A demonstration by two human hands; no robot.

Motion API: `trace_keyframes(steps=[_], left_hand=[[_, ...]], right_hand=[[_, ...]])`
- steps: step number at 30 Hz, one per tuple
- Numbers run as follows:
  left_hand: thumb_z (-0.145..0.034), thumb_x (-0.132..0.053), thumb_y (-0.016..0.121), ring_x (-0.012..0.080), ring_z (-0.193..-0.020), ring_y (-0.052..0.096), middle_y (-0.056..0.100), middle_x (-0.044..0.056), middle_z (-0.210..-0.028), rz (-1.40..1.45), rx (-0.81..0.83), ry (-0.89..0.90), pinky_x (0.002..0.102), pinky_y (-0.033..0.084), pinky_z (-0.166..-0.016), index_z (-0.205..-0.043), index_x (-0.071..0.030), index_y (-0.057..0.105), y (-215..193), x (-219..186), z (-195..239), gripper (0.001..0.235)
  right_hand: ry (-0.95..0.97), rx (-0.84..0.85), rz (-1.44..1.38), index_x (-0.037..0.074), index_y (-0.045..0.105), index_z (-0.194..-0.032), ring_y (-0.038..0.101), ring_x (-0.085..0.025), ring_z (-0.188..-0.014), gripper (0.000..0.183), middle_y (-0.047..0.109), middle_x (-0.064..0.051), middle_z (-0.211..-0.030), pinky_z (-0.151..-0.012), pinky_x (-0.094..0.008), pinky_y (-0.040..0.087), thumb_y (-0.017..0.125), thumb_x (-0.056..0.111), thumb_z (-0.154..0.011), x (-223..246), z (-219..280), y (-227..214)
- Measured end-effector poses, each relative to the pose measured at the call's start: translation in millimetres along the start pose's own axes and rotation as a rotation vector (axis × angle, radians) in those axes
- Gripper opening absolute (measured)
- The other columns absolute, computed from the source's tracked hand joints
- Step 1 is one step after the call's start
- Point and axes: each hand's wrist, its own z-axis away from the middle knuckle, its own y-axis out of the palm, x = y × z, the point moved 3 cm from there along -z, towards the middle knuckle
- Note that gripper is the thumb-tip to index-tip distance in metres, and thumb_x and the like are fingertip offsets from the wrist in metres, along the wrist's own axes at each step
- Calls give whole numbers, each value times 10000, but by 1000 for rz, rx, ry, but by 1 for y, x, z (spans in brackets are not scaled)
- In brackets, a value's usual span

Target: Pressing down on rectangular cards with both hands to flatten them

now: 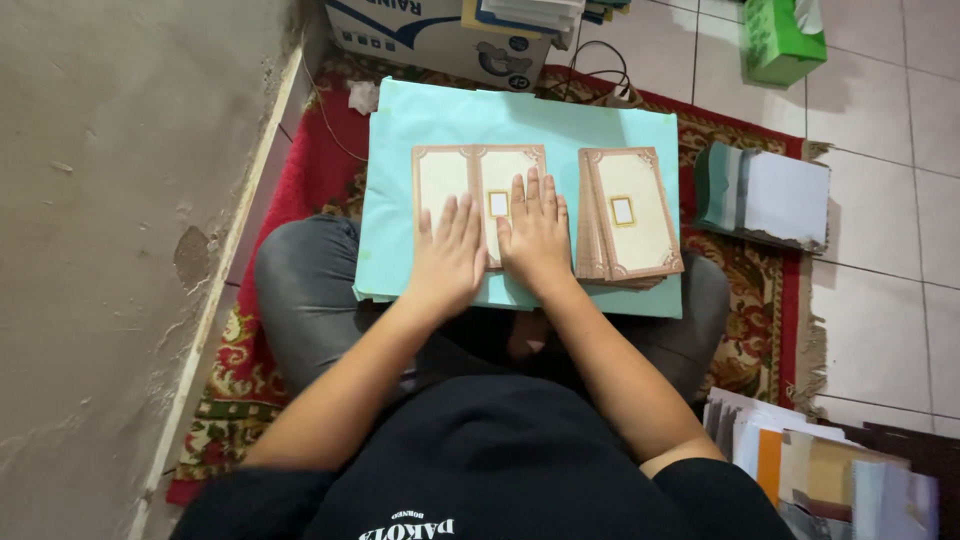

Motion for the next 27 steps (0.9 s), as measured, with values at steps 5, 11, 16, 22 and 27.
trace_keyframes(steps=[5, 11, 16, 22, 27], left_hand=[[-1020, -410, 410, 343, -1547, 210, 265, 146, -1675, 134, 309, -18, 602, 103, -1210, -1607, -68, 278, -14, 2, 7, 692], [-1044, -403, 334, 344, -1569, 137, 203, 130, -1698, 175, 417, -106, 616, 11, -1218, -1631, -104, 227, 9, 36, -68, 668], [-1053, -365, 342, 374, -1564, 145, 224, 179, -1685, 132, 358, -175, 630, 45, -1221, -1595, -10, 297, 11, 44, -107, 650], [-1051, -398, 365, 361, -1542, 219, 327, 176, -1654, 34, 205, -100, 601, 68, -1203, -1575, -24, 369, 5, 27, -58, 644], [-1031, -361, 368, 328, -1535, 248, 312, 97, -1663, 87, 276, -35, 586, 127, -1213, -1607, -128, 308, -23, 13, 8, 624]], right_hand=[[-7, 17, -9, 38, 389, -1564, 283, -433, -1506, 689, 327, -211, -1636, -1184, -565, 255, 465, 418, -994, 2, 3, -4], [-7, -2, -11, 34, 390, -1560, 284, -432, -1505, 695, 330, -212, -1633, -1183, -565, 252, 462, 431, -994, 0, 0, -2], [-16, -5, 23, 42, 394, -1558, 312, -431, -1493, 709, 358, -213, -1617, -1174, -560, 270, 464, 447, -980, -1, 0, -1], [-9, 20, -16, 47, 397, -1559, 295, -432, -1502, 713, 336, -200, -1633, -1182, -565, 262, 459, 457, -978, -1, 0, -2], [-23, -7, 17, 22, 437, -1539, 339, -437, -1477, 717, 372, -219, -1613, -1155, -565, 300, 503, 432, -955, 4, -1, -13]])
